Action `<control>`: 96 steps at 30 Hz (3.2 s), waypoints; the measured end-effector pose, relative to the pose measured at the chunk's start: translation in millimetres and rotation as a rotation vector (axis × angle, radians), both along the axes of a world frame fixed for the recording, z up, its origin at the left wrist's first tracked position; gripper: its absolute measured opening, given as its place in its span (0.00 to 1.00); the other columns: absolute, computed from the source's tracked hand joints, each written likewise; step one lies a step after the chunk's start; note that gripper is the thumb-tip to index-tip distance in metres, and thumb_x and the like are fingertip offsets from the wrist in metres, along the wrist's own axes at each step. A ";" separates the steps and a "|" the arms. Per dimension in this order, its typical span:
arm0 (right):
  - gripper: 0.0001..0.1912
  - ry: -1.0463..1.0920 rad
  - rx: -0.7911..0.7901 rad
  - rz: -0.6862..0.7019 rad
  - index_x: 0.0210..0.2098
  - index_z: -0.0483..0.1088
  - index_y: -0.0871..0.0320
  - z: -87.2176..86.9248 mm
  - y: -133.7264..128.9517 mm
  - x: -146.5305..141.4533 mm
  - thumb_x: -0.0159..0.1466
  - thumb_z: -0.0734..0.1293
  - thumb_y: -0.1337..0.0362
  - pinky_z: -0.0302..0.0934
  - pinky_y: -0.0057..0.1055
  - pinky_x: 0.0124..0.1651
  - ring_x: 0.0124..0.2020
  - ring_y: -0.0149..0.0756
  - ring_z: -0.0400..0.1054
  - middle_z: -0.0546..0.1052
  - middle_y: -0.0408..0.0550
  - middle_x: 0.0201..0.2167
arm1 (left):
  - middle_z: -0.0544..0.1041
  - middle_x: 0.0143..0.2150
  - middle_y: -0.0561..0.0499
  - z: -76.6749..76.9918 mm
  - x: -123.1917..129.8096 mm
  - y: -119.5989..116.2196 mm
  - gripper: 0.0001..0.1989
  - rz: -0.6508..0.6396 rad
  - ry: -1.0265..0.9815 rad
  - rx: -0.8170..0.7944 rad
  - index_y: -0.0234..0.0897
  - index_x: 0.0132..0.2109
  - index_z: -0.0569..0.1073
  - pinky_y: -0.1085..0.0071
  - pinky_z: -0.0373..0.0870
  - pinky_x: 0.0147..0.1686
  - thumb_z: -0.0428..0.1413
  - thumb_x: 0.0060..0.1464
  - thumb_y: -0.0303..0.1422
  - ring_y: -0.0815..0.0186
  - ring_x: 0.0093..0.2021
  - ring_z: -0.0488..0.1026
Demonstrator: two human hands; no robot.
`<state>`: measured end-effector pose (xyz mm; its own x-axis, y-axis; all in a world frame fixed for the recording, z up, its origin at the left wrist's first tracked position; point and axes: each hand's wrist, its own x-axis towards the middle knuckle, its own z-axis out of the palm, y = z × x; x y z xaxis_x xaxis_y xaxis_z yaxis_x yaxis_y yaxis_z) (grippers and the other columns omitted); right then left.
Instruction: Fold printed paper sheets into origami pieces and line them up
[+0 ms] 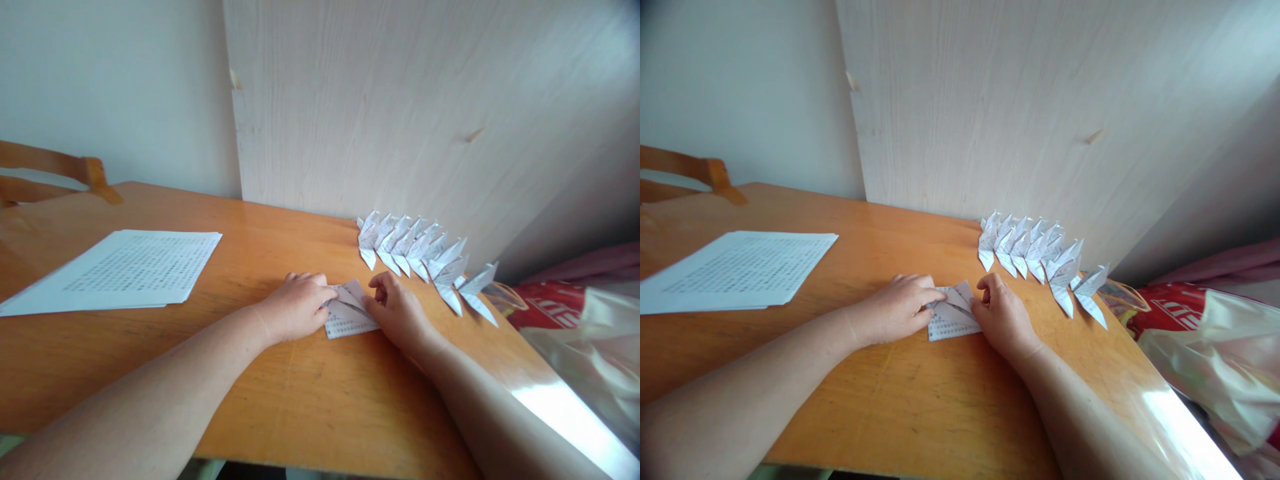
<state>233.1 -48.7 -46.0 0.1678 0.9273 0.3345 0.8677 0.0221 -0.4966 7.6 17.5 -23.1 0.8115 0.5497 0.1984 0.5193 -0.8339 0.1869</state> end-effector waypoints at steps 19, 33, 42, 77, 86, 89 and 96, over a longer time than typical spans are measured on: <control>0.05 -0.044 -0.169 0.205 0.33 0.73 0.55 13.9 -4.1 1.9 0.61 0.65 0.62 0.54 0.29 0.31 0.29 0.33 0.66 0.76 0.43 0.30 | 0.73 0.43 0.48 1.5 3.6 -1.6 0.14 0.044 -0.006 0.020 0.45 0.52 0.76 0.61 0.59 0.45 0.51 0.61 0.32 0.58 0.45 0.71; 0.17 -0.148 -0.050 0.302 0.49 0.76 0.53 9.5 -1.2 4.6 0.62 0.65 0.67 0.63 0.37 0.50 0.47 0.42 0.71 0.76 0.51 0.47 | 0.72 0.41 0.49 8.5 1.7 -12.8 0.07 -0.044 0.024 0.047 0.43 0.42 0.77 0.61 0.57 0.44 0.55 0.61 0.37 0.58 0.45 0.70; 0.23 -0.234 -0.072 0.336 0.56 0.74 0.52 6.0 12.5 10.7 0.61 0.66 0.65 0.57 0.47 0.61 0.56 0.47 0.66 0.75 0.51 0.54 | 0.73 0.42 0.50 8.4 -2.5 -5.0 0.10 -0.050 0.030 0.076 0.49 0.47 0.78 0.61 0.54 0.46 0.54 0.62 0.34 0.60 0.46 0.69; 0.09 -0.433 -0.108 0.350 0.44 0.77 0.53 36.2 -28.1 -17.7 0.66 0.67 0.62 0.57 0.40 0.50 0.46 0.44 0.67 0.77 0.49 0.39 | 0.73 0.36 0.49 5.9 -0.8 -9.4 0.08 -0.040 0.010 0.126 0.38 0.35 0.76 0.64 0.62 0.42 0.53 0.62 0.31 0.61 0.41 0.71; 0.12 -0.443 -0.138 0.423 0.45 0.77 0.55 35.0 -30.5 -22.9 0.70 0.62 0.64 0.60 0.38 0.49 0.44 0.42 0.70 0.78 0.51 0.39 | 0.74 0.36 0.47 6.4 0.1 -10.0 0.14 -0.113 0.011 0.082 0.37 0.35 0.77 0.64 0.66 0.41 0.49 0.66 0.31 0.61 0.40 0.72; 0.13 -0.456 -0.141 0.418 0.44 0.77 0.55 35.6 -32.6 -24.5 0.70 0.61 0.63 0.60 0.38 0.49 0.44 0.42 0.70 0.78 0.51 0.39 | 0.74 0.36 0.47 7.1 -0.4 -10.0 0.14 -0.123 0.010 0.078 0.37 0.35 0.77 0.64 0.66 0.41 0.49 0.65 0.31 0.61 0.40 0.72; 0.14 -0.484 -0.121 0.411 0.47 0.77 0.54 35.7 -36.0 -27.0 0.70 0.61 0.62 0.61 0.38 0.47 0.44 0.43 0.69 0.78 0.53 0.41 | 0.74 0.37 0.48 7.7 0.0 -9.9 0.12 -0.112 0.011 0.063 0.37 0.35 0.76 0.65 0.65 0.40 0.50 0.65 0.30 0.62 0.39 0.72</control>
